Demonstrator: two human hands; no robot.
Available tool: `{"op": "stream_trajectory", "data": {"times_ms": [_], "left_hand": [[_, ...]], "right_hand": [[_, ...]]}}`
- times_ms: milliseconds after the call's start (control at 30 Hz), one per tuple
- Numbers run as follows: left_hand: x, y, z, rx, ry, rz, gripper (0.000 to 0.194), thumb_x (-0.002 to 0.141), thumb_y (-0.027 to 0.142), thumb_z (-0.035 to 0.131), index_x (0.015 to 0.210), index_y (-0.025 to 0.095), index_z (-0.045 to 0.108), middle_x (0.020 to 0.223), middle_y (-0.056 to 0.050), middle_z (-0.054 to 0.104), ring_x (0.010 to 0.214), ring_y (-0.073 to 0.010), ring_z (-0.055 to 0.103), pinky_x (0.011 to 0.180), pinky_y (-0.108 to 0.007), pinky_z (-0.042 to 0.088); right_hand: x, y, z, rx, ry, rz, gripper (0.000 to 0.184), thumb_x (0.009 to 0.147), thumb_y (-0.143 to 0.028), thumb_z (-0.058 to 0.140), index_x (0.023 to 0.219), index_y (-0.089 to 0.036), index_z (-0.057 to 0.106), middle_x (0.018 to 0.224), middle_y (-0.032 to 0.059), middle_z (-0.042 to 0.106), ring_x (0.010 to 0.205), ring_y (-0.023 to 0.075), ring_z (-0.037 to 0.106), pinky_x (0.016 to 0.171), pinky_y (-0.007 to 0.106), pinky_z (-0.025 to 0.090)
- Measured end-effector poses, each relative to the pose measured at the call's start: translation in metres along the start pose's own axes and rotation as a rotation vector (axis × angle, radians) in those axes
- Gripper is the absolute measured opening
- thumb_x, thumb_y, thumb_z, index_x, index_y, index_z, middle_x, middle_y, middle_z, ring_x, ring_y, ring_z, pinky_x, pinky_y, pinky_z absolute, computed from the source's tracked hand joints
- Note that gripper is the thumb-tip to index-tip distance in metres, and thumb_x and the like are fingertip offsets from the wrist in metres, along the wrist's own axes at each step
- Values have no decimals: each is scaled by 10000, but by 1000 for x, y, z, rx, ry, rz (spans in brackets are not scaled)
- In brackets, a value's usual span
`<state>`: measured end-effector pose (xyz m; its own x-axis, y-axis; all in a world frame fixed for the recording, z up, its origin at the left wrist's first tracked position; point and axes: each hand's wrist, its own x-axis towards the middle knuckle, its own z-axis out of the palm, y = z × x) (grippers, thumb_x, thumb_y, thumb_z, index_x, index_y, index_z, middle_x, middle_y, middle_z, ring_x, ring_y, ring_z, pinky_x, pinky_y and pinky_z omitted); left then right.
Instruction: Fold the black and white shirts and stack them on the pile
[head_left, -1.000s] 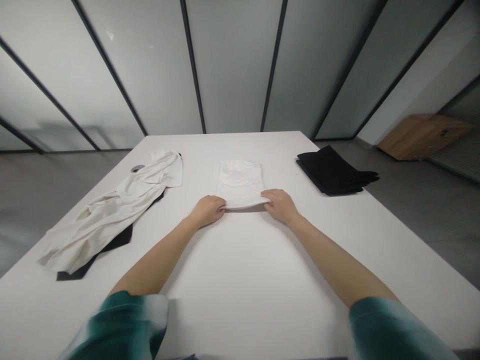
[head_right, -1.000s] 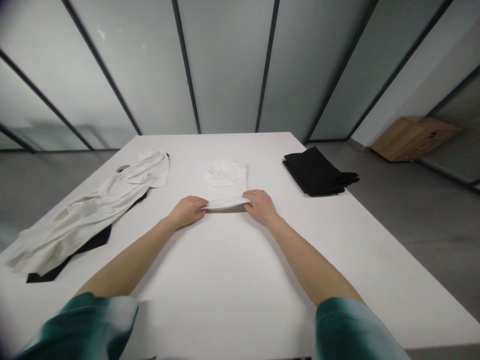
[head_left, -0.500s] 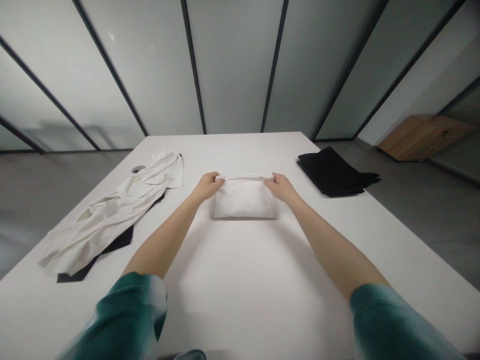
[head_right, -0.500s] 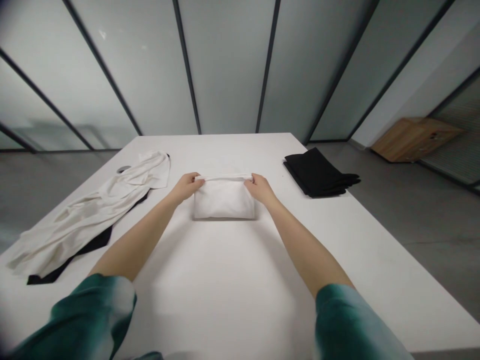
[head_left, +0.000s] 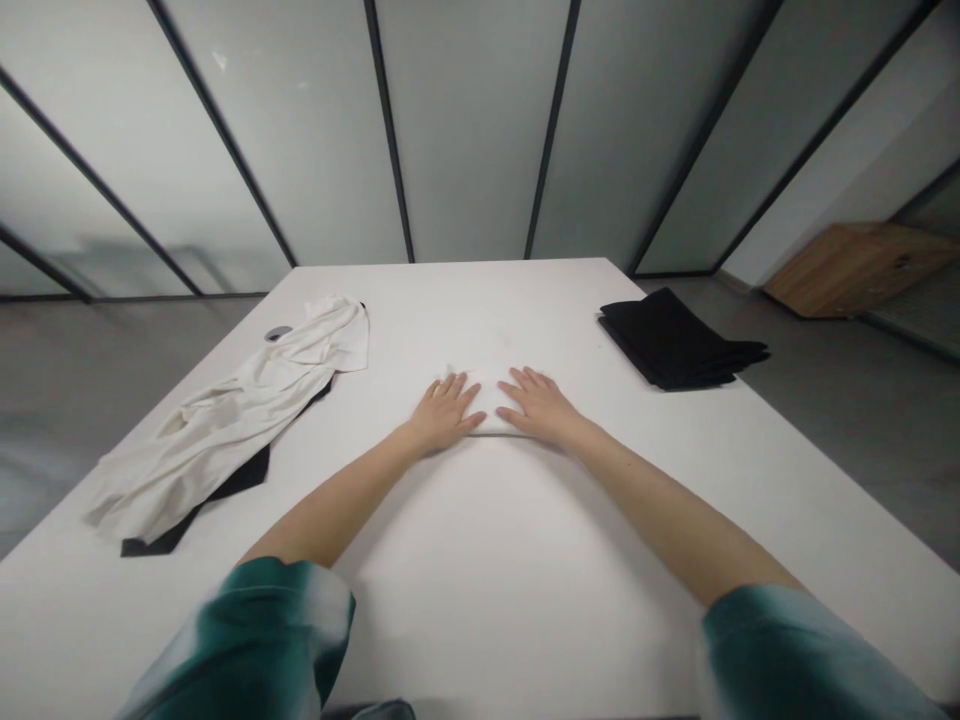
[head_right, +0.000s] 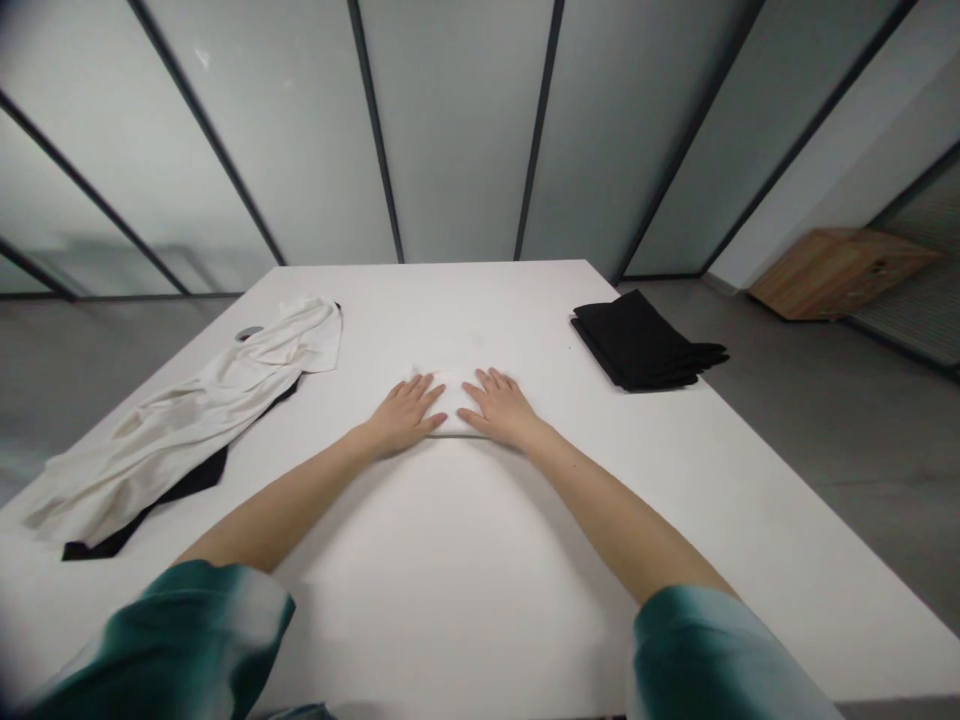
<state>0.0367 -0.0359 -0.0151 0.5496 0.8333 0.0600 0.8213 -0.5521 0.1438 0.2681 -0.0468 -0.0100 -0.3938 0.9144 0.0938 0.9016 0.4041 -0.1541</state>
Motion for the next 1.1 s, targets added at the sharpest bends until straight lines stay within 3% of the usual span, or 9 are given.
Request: {"op": "stream_trajectory", "data": {"times_ms": [133, 300, 567, 700, 800, 900, 1000, 1100], "left_hand": [[-11, -4, 4, 7, -97, -43, 706, 972, 641, 290, 1546, 231, 333, 1650, -111, 225, 1524, -291, 187, 1213, -530, 194], [-11, -7, 4, -55, -61, -58, 698, 967, 632, 329, 1520, 209, 383, 1645, -112, 242, 1524, -273, 189, 1225, -498, 187], [-7, -20, 9, -120, 83, -79, 659, 956, 579, 409, 1490, 193, 429, 1626, -122, 291, 1519, -281, 210, 1221, -499, 196], [-3, -28, 10, -146, 41, -85, 708, 953, 595, 381, 1514, 162, 379, 1612, -138, 320, 1509, -274, 244, 1235, -478, 138], [-2, -34, 12, -199, 154, -132, 680, 977, 557, 333, 1501, 127, 382, 1625, -150, 289, 1514, -263, 228, 1227, -430, 187], [-2, -41, 13, -247, 317, -217, 603, 999, 492, 304, 1448, 111, 435, 1570, -165, 390, 1464, -252, 335, 1209, -412, 245], [-3, -47, 12, -273, 422, -324, 522, 996, 452, 338, 1372, 129, 500, 1467, -164, 515, 1386, -264, 435, 1170, -435, 313], [-2, -50, 10, -287, 463, -405, 455, 991, 408, 354, 1310, 142, 539, 1377, -162, 587, 1316, -280, 497, 1128, -462, 359]], "right_hand": [[-11, 5, 16, 33, -42, 39, 659, 968, -601, 373, 1491, -213, 473, 1608, 125, 333, 1490, 319, 273, 1194, 500, 231], [-12, 14, 25, 144, 30, 39, 596, 971, -548, 420, 1442, -199, 530, 1592, 123, 365, 1492, 285, 278, 1199, 481, 239], [-12, 26, 29, 292, 252, 100, 432, 929, -384, 515, 1316, -227, 626, 1473, 105, 535, 1413, 268, 411, 1154, 527, 311], [-10, 26, 27, 282, 214, 135, 412, 930, -391, 514, 1288, -232, 642, 1478, 100, 523, 1412, 270, 396, 1148, 501, 312], [-10, 27, 24, 274, 309, 215, 425, 938, -392, 481, 1292, -212, 634, 1446, 130, 531, 1359, 285, 436, 1111, 484, 347], [-12, 30, 19, 228, 412, 369, 449, 939, -405, 454, 1260, -160, 650, 1332, 171, 580, 1243, 314, 500, 1057, 482, 376], [-13, 33, 15, 171, 335, 498, 452, 938, -467, 447, 1148, -162, 705, 1252, 170, 600, 1158, 327, 524, 1008, 489, 389], [-14, 30, 13, 119, 230, 530, 490, 916, -561, 467, 1063, -169, 722, 1256, 176, 589, 1157, 346, 510, 991, 502, 382]]}}
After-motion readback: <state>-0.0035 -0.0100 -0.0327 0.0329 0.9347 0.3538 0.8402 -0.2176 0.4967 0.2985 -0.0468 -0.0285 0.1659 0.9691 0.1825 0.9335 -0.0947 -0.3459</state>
